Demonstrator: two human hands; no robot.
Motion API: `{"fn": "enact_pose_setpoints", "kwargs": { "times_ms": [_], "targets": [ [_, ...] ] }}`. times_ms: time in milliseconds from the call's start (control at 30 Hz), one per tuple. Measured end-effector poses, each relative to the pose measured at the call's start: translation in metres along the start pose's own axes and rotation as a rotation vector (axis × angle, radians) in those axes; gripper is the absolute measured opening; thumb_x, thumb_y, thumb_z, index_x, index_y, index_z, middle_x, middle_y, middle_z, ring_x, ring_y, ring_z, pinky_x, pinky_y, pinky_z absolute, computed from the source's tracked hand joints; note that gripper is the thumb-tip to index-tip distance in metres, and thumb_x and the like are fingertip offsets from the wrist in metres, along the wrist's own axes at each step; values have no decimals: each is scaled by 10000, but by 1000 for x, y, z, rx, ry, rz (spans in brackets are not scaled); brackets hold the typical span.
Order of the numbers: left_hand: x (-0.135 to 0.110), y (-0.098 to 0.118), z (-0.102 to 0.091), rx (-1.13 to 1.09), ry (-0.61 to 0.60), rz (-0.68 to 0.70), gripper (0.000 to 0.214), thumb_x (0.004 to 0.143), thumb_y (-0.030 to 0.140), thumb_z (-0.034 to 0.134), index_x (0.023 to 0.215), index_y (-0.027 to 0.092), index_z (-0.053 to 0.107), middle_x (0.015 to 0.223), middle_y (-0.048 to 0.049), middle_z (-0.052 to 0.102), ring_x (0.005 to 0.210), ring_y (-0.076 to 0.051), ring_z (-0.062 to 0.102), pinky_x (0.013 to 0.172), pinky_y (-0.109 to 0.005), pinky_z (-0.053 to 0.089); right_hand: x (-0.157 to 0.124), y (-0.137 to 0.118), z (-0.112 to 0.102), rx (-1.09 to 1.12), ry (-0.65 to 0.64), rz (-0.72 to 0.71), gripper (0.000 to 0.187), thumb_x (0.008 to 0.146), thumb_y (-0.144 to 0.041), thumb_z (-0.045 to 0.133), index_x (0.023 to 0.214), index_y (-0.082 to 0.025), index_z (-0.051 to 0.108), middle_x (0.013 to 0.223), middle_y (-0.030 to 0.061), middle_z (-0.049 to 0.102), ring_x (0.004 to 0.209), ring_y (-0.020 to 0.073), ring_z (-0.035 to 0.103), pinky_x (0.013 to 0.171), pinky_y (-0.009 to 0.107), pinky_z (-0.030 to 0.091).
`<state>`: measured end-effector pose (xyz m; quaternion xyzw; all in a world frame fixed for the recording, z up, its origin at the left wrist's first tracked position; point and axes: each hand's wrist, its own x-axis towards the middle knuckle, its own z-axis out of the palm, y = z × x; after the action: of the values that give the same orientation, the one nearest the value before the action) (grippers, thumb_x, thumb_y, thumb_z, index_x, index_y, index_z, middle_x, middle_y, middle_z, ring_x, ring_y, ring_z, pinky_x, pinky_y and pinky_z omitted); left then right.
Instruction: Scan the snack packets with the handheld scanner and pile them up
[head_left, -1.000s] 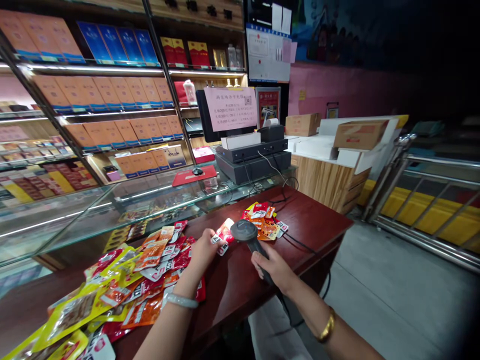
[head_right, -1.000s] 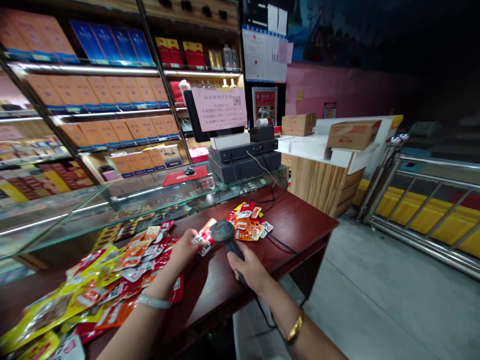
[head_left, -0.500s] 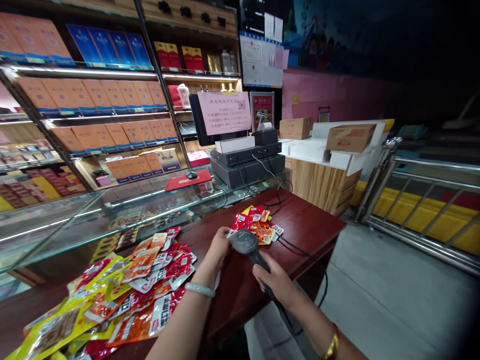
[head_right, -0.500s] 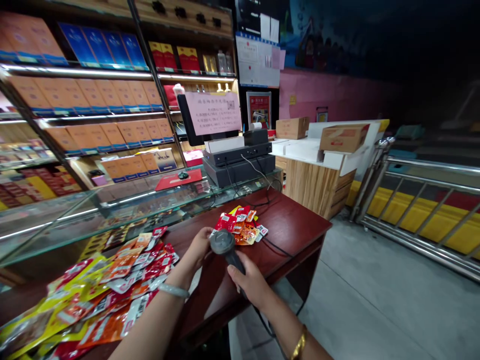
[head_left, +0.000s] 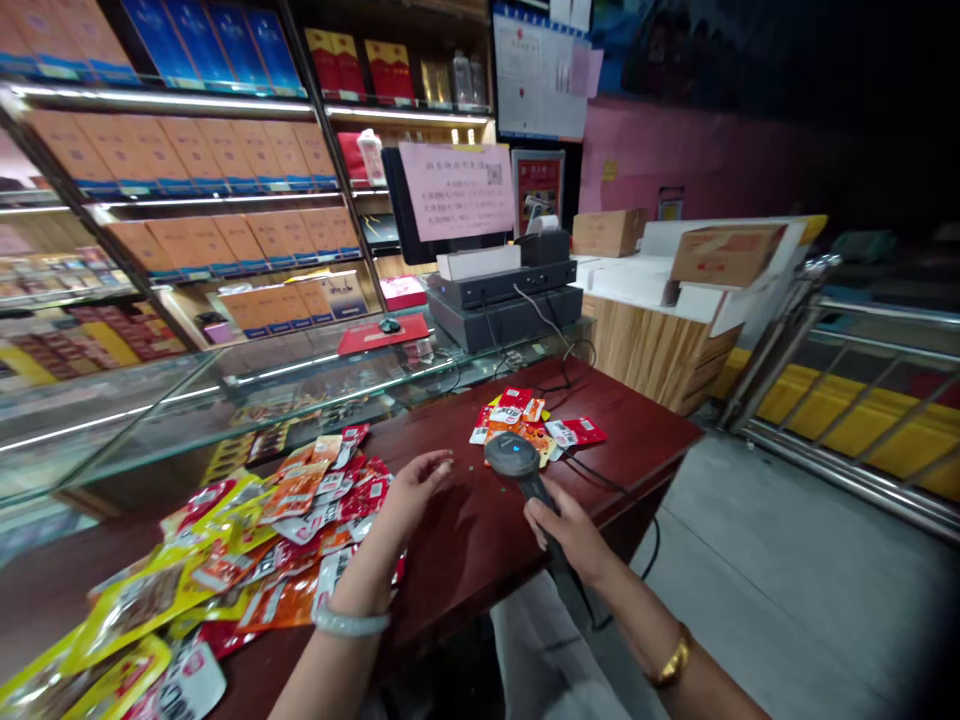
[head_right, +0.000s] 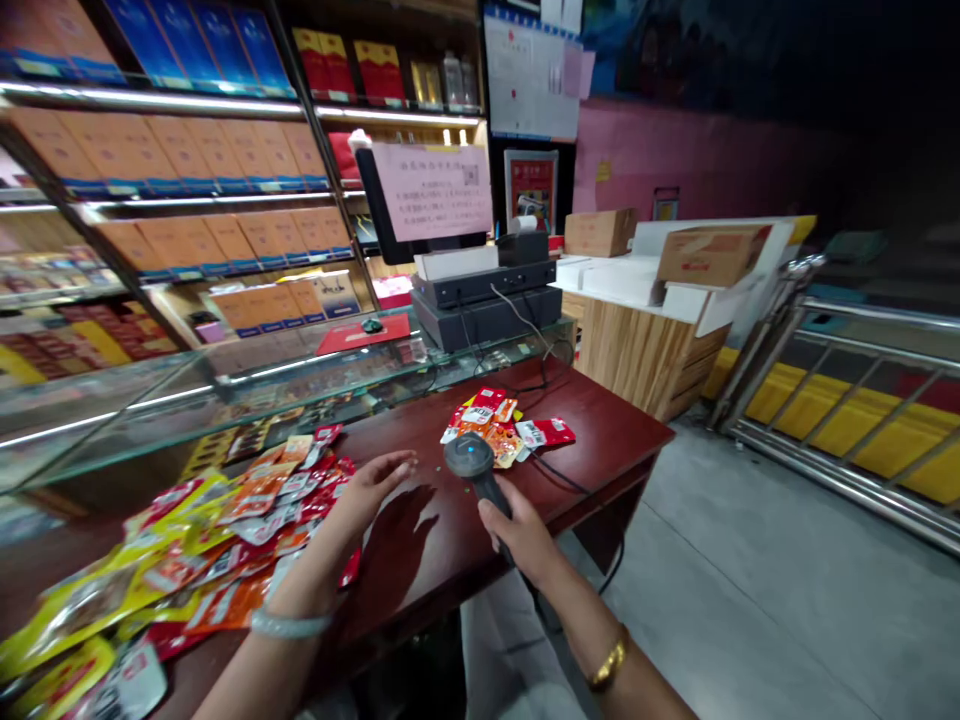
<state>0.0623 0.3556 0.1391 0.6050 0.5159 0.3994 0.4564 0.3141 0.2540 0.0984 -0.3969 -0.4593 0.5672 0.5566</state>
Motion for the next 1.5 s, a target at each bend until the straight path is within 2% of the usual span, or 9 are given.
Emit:
{"fn": "enact_pose_setpoints", "kwargs": {
  "times_ms": [233,467,633,800,900,1000,1200,1367,1500],
  "targets": [
    [-79,-16,-49,806,226,43,399,930,375,566,1237,188,738,1270,-136,750,1180,-310,685,1047,-429,497,2,5,2,-10,-58,34,547,880,-630,738,1172,-195,582,682,-77,488,530,109,400,520,251,356],
    [-91,-6,-71,1133,477,51,316,970,329,516,1116,167,745,1113,-146,738,1051,-309,667,960,-422,508,0,5,26,-52,-159,38,575,910,-623,707,1254,-181,574,676,-80,473,525,110,401,512,256,337],
    [-90,-5,-105,1359,375,75,575,903,71,441,1381,285,677,1506,-83,607,1429,-342,481,1157,-519,368,-2,4,35,-86,-198,61,686,893,-661,702,1339,-162,550,698,-68,486,546,119,421,519,262,354],
    [-83,-9,-123,1488,247,76,552,925,103,464,1391,301,683,1585,-63,518,1571,-372,276,1267,-629,83,-3,3,40,-108,-225,63,651,890,-666,701,1280,-163,569,682,-72,484,539,117,425,513,258,350],
    [-80,-3,-115,1506,229,140,447,946,164,497,1268,333,757,1552,-50,555,1568,-360,292,1266,-647,-19,-3,1,42,-114,-225,57,647,888,-672,697,1266,-162,571,689,-74,483,535,111,422,513,254,349],
    [-79,7,-86,1503,205,251,419,938,159,511,1237,301,769,1530,-76,581,1540,-352,357,1265,-649,-53,-3,-1,42,-127,-221,61,688,880,-686,696,1296,-154,561,677,-76,487,528,110,424,513,253,354],
    [-71,14,-19,1260,17,163,437,1000,361,515,1362,187,687,1378,-158,696,1212,-314,680,1092,-447,461,-4,0,33,-85,-196,51,662,883,-676,705,1264,-151,576,660,-83,474,520,105,416,514,252,358],
    [-59,11,-27,1302,-24,131,575,934,298,631,1489,164,568,1517,-170,583,1386,-347,546,1114,-453,431,-8,3,22,-37,-172,97,690,867,-672,729,1306,-169,556,656,-83,495,517,108,428,506,245,329],
    [-49,13,-38,1365,-82,44,630,853,332,731,1454,200,596,1400,-173,666,1320,-368,569,1070,-487,430,-12,4,19,-12,-156,95,657,867,-666,733,1264,-167,574,649,-87,486,512,101,406,503,240,322]
  ]
}}
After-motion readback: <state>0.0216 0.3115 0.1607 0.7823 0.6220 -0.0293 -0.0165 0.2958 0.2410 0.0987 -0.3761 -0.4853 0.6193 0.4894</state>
